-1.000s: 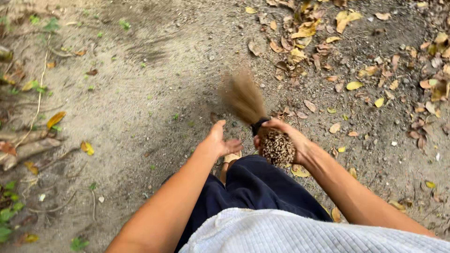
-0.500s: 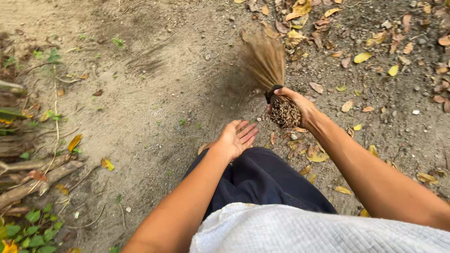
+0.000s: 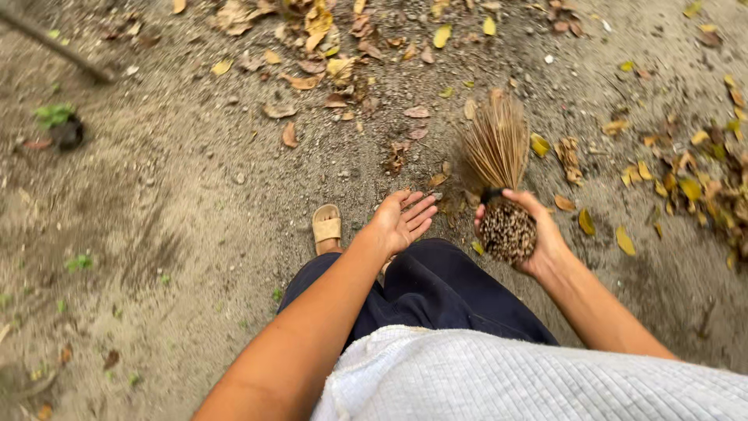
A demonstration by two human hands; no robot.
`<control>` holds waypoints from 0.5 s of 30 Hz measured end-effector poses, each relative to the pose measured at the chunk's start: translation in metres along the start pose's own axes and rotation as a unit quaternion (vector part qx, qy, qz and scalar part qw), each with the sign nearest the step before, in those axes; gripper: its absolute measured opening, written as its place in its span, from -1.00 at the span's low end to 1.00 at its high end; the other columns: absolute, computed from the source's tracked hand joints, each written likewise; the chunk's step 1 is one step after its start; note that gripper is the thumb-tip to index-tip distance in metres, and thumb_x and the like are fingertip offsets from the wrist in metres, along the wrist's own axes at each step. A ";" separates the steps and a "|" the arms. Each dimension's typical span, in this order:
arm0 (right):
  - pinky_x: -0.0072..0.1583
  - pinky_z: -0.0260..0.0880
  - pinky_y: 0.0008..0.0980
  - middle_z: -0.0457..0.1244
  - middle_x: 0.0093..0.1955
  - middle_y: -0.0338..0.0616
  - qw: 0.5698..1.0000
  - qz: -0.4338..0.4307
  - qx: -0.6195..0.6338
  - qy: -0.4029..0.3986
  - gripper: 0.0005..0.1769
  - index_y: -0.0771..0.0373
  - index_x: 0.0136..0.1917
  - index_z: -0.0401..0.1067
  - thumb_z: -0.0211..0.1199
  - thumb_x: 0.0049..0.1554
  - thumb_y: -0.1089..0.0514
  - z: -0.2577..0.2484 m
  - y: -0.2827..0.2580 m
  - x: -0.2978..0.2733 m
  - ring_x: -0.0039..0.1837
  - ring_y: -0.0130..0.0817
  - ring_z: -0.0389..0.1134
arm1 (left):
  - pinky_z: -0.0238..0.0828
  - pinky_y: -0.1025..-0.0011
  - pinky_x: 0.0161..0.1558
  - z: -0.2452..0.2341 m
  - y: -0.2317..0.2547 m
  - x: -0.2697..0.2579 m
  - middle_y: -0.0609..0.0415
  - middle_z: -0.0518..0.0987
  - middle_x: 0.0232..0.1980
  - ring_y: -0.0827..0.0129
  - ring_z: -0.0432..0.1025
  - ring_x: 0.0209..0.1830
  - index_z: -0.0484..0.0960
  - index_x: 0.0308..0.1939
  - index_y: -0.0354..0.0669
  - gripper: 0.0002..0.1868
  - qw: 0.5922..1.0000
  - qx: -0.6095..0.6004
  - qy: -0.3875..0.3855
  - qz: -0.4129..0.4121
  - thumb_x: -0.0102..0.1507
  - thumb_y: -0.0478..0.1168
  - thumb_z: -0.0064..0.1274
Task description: The person uses a rake to clear dry leaves and debris from a dirt path, then switches to a broom to sweep smaller leaves into a pile on the ground.
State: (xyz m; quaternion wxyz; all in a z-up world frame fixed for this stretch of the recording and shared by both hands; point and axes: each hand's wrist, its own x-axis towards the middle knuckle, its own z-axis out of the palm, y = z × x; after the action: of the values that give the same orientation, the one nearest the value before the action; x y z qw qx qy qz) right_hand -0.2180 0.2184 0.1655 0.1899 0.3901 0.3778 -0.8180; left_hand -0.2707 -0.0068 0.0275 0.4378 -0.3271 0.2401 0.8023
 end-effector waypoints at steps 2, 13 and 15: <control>0.04 0.57 -0.20 0.37 -0.06 0.02 0.996 0.002 0.070 0.054 -0.62 0.31 0.10 0.39 0.23 0.14 -0.01 -0.020 0.035 -0.014 -0.06 -0.13 0.43 | 0.42 0.30 0.21 -0.006 0.022 0.000 0.04 0.59 0.30 0.27 0.50 0.24 0.40 0.39 -0.07 -0.49 0.999 0.044 -0.006 -0.026 0.43 0.00 -0.35; -0.03 0.57 -0.07 0.34 -0.10 0.06 0.877 0.140 0.449 0.096 -0.42 0.34 0.00 0.42 0.08 0.26 -0.28 0.063 0.098 0.083 -0.09 -0.07 0.41 | 0.37 0.25 0.26 -0.071 0.132 -0.022 0.03 0.57 0.31 0.27 0.47 0.22 0.53 0.27 -0.04 -0.53 0.984 0.131 0.097 -0.069 0.41 0.04 -0.27; -0.02 0.56 -0.08 0.31 -0.08 0.06 0.898 0.151 0.413 -0.023 -0.46 0.35 0.01 0.36 0.12 0.23 -0.24 0.125 0.088 0.112 -0.08 -0.08 0.40 | 0.31 0.22 0.27 -0.075 0.145 -0.034 0.06 0.56 0.31 0.28 0.45 0.25 0.49 0.35 0.03 -0.48 0.980 0.147 0.120 -0.061 0.40 0.11 -0.27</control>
State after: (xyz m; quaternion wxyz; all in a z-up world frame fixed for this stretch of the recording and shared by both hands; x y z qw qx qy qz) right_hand -0.2963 0.0642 0.0878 0.1418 0.4668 -0.0615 -0.8708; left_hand -0.3576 -0.1487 0.0163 0.4973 -0.3675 0.3859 0.6847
